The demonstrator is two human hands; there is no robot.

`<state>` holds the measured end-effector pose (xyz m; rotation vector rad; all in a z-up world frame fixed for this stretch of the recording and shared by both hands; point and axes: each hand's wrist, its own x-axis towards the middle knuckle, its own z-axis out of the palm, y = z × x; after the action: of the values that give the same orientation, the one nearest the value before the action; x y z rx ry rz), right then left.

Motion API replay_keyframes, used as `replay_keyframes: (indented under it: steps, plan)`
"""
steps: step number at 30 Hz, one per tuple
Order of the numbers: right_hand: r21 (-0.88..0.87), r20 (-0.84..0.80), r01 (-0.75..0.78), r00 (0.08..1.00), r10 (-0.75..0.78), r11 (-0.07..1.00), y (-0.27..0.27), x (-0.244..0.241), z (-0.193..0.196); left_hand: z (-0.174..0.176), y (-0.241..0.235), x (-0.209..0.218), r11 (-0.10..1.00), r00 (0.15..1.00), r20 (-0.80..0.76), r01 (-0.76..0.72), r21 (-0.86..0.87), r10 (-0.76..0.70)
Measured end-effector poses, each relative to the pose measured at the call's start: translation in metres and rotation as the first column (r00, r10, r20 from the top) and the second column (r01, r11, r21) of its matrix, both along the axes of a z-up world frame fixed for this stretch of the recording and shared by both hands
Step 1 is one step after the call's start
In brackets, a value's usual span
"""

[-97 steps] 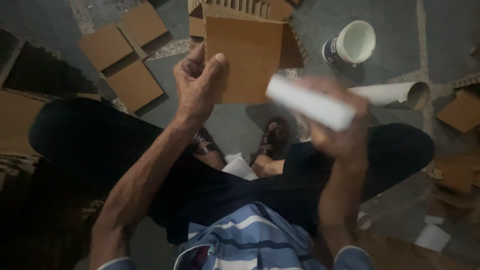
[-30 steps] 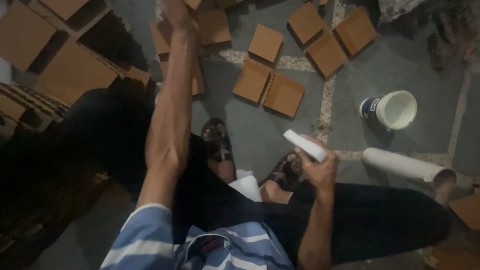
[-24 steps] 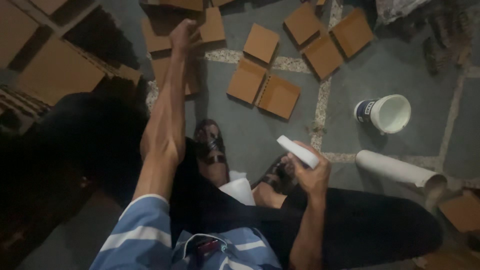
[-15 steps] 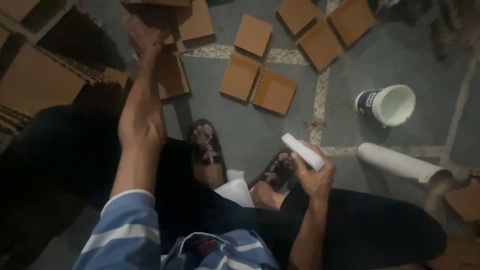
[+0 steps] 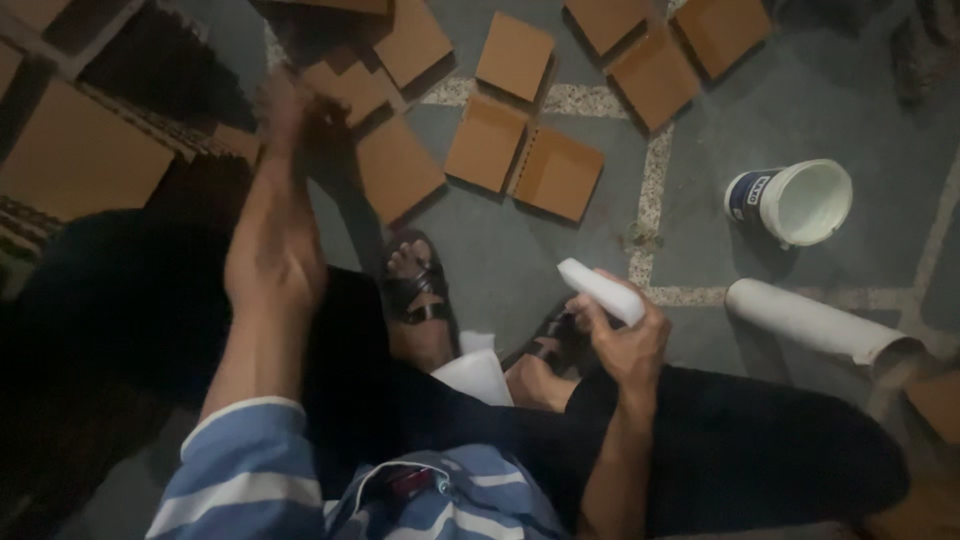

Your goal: The person sits on the floor and repeatedly applies a white adhesive from a small container onto the edges of small cardboard pieces using a white roller. They handle multiple pieces one at a time, rolling the adhesive along the edges and occasionally dipping the roller into the container.

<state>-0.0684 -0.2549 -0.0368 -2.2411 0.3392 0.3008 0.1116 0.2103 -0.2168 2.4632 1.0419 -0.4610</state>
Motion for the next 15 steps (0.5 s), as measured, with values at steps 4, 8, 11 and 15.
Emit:
replay_keyframes:
  steps: [4, 8, 11, 15]
  plan:
    - [0.167, 0.072, 0.041, 0.996, -0.054, 0.985, 0.006, -0.003, 0.012, -0.012, -0.003, -0.025, 0.999, 0.998, 0.036, 0.046, -0.004, -0.046]
    - [0.166, 0.176, 0.128, 0.972, -0.157, 0.978, -0.006, -0.004, 0.026, -0.056, 0.014, -0.027, 0.957, 0.926, 0.252, 0.291, -0.006, -0.280]
    - [0.240, 0.184, 0.284, 0.926, -0.331, 0.928, -0.046, 0.000, 0.026, -0.086, 0.015, -0.032, 0.831, 0.691, 0.493, 0.541, 0.132, -0.528]
    - [0.276, 0.505, 0.296, 0.764, -0.400, 0.914, -0.157, 0.031, 0.015, -0.080, 0.009, -0.022, 0.706, 0.690, 0.168, 0.652, 0.277, -0.704]
